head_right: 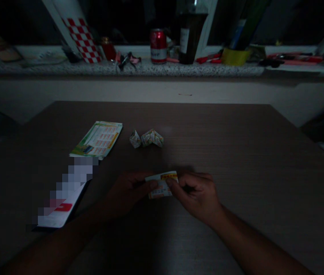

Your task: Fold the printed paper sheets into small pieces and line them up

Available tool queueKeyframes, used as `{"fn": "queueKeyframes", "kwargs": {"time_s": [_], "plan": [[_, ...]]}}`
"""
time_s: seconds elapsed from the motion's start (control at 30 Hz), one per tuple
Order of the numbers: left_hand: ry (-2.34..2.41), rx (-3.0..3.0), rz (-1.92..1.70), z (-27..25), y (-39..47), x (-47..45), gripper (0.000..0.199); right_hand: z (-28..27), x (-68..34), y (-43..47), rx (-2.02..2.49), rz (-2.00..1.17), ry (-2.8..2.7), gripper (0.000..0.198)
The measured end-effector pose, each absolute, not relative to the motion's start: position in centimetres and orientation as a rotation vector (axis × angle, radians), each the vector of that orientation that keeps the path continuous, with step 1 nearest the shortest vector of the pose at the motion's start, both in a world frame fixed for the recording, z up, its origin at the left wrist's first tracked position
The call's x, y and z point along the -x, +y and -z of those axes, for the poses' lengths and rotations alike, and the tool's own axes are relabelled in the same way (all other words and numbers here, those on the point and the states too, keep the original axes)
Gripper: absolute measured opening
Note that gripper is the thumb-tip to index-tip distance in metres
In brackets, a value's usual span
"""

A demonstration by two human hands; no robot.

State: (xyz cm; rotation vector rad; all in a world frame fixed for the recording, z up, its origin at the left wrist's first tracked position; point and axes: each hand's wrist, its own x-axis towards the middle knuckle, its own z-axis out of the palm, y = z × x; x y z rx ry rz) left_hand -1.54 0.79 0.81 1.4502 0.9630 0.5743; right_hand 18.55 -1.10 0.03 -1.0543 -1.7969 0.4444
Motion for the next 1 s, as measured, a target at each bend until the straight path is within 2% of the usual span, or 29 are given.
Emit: {"fn": "queueKeyframes", "kwargs": {"time_s": [0.23,0.53,0.77,1.0], "plan": [[0.959,-1.439,-0.605,-1.24,0.78,1.48,0.029,-0.27,-18.52,-1.1,1.061,-0.454,-1.766,0.03],[0.957,-1.496,-0.424,-0.82,0.91,1.75,0.028,0.15,-18.59,-1.2,1.099,-0.573,-1.622,0.011],[0.938,-1.214,-0.685,-0.84,0.72,1.47,0.02,0.26,-17.97,-1.07,1.064,-0.961,-1.619,0.009],[0.91,-1.218,-0.802,-0.77,0.68,1.13,0.016,0.34,-17.69,-0.92,1.076,-1.004,-1.565,0.01]]}}
